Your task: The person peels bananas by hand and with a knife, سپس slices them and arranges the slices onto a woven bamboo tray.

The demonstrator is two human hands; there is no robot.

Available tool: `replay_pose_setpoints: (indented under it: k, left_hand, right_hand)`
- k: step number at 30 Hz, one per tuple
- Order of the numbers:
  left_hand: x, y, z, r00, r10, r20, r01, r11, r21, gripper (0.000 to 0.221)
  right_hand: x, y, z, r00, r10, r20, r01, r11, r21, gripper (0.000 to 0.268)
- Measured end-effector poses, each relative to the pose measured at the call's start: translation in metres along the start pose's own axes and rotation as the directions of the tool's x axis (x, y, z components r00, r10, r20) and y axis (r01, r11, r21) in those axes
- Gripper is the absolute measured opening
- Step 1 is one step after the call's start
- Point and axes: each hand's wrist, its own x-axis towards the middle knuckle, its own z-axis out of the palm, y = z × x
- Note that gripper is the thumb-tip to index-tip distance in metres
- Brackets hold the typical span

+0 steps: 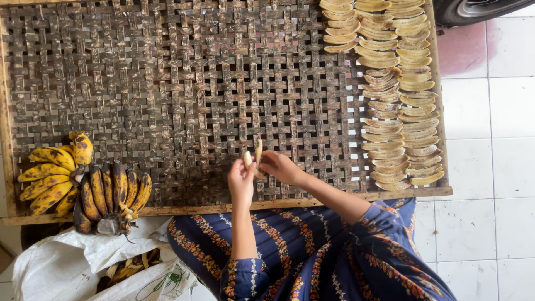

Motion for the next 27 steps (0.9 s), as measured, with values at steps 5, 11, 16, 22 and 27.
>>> replay_pose_setpoints:
  k: [5, 11, 16, 22, 27]
  left_hand:
    - [0.002, -0.013, 0.008, 0.992, -0.013, 0.124, 0.034, 0.985, -0.167, 0.033]
    - [-0.004, -0.022, 0.034, 0.970, 0.009, 0.243, -0.033, 0.995, 0.097, 0.032]
    - [-0.001, -0.029, 0.036, 0.970, 0.046, 0.238, -0.090, 0.980, 0.176, 0.028]
    - [0.003, -0.029, 0.032, 0.983, -0.092, 0.157, 0.084, 0.995, 0.057, 0.033]
    - [0.007, -0.023, 0.017, 0.994, -0.099, 0.042, 0.094, 0.991, 0.100, 0.030]
  right_hand:
    - [-0.002, -0.021, -0.049, 0.883, 0.458, 0.099, -0.465, 0.829, 0.310, 0.039]
    - [0.008, -0.032, -0.069, 0.910, 0.401, 0.103, -0.394, 0.915, -0.081, 0.043]
    - [0.007, -0.017, -0.071, 0.936, 0.348, 0.048, -0.331, 0.920, -0.208, 0.041]
    - [0.020, 0.009, -0.133, 0.918, 0.264, -0.295, -0.328, 0.924, -0.195, 0.022]
    - [0.066, 0.032, -0.250, 0.696, 0.209, -0.687, -0.228, 0.971, 0.064, 0.025]
